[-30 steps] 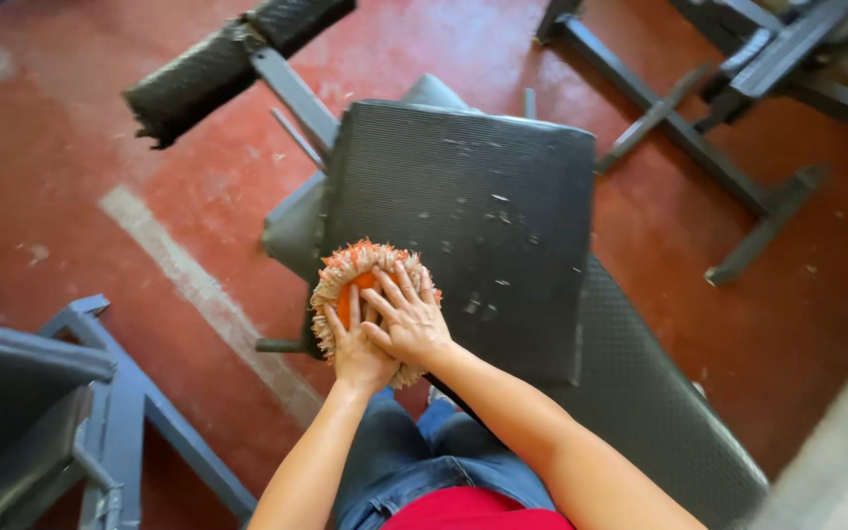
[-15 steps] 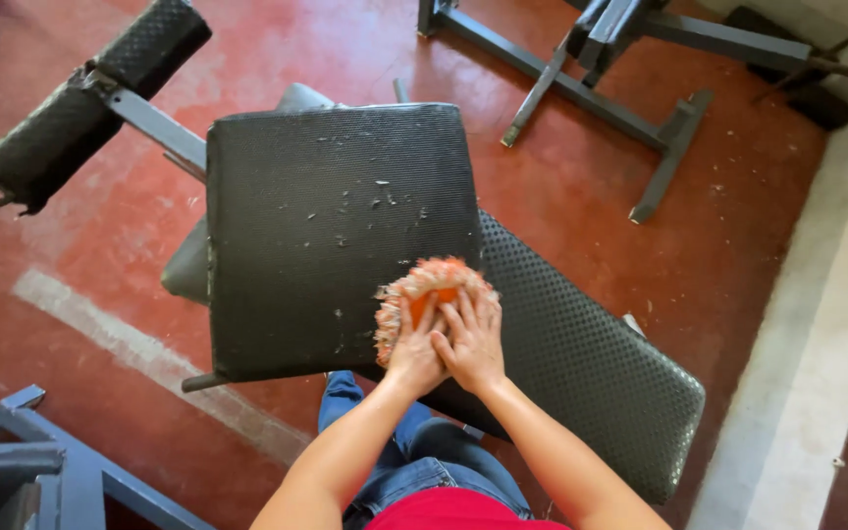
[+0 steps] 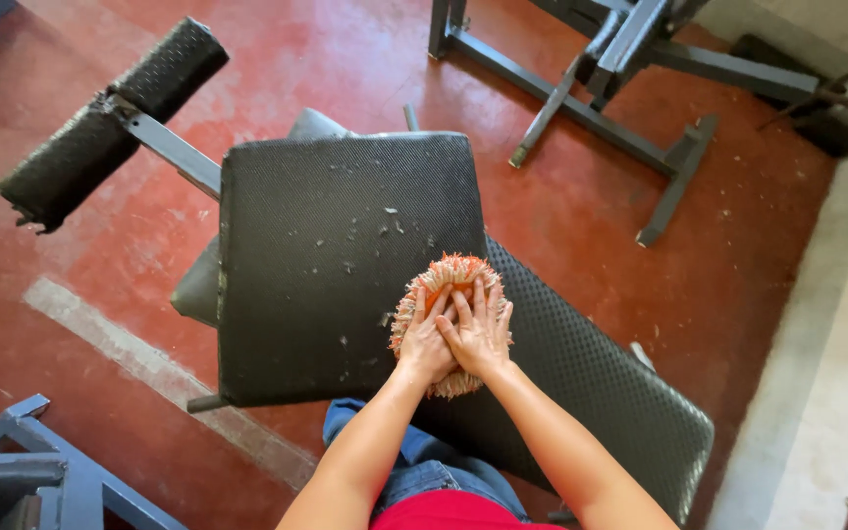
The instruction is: Wiping down various gym benches and exercise machines with a cleaning cloth.
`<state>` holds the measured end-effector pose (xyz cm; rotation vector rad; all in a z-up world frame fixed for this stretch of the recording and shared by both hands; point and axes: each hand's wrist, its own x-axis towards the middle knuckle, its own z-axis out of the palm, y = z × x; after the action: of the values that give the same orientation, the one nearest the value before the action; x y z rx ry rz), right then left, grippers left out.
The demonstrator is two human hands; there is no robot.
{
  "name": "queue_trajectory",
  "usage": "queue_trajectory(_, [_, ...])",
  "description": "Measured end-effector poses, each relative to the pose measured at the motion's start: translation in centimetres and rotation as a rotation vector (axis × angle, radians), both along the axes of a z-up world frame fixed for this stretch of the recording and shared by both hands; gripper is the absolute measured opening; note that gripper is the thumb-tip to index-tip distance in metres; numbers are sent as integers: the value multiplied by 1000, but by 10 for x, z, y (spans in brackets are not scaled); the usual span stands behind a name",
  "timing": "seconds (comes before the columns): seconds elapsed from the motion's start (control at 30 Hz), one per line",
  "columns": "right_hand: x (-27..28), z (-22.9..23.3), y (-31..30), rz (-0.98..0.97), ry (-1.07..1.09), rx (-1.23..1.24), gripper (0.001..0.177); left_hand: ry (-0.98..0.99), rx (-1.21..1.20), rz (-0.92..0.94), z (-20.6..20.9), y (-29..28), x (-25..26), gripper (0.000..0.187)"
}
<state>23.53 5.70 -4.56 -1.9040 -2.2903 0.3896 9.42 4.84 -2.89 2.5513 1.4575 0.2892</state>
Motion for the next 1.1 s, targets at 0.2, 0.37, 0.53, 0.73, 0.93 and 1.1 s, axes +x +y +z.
queue_trajectory(0.2, [-31, -5, 67, 32, -24, 61, 68, 21, -59, 65, 21, 58, -29, 75])
queue_trajectory(0.37, [-54, -10, 119, 34, -54, 181, 66, 30, -55, 71, 31, 108, -54, 75])
queue_trajectory(0.53, [-79, -5, 174, -5, -49, 281, 63, -14, -100, 40, 29, 168, -76, 77])
queue_trajectory(0.73, [-100, -16, 239, -41, -115, 406, 57, -55, -97, -11, 8, 239, -97, 71])
queue_trajectory(0.93, [-149, -3, 276, -24, -57, 327, 53, -73, -97, 23, 0, 276, -142, 70])
queue_trajectory(1.1, [-237, 3, 294, 74, -54, 358, 51, -69, -103, 132, 12, 275, -228, 70])
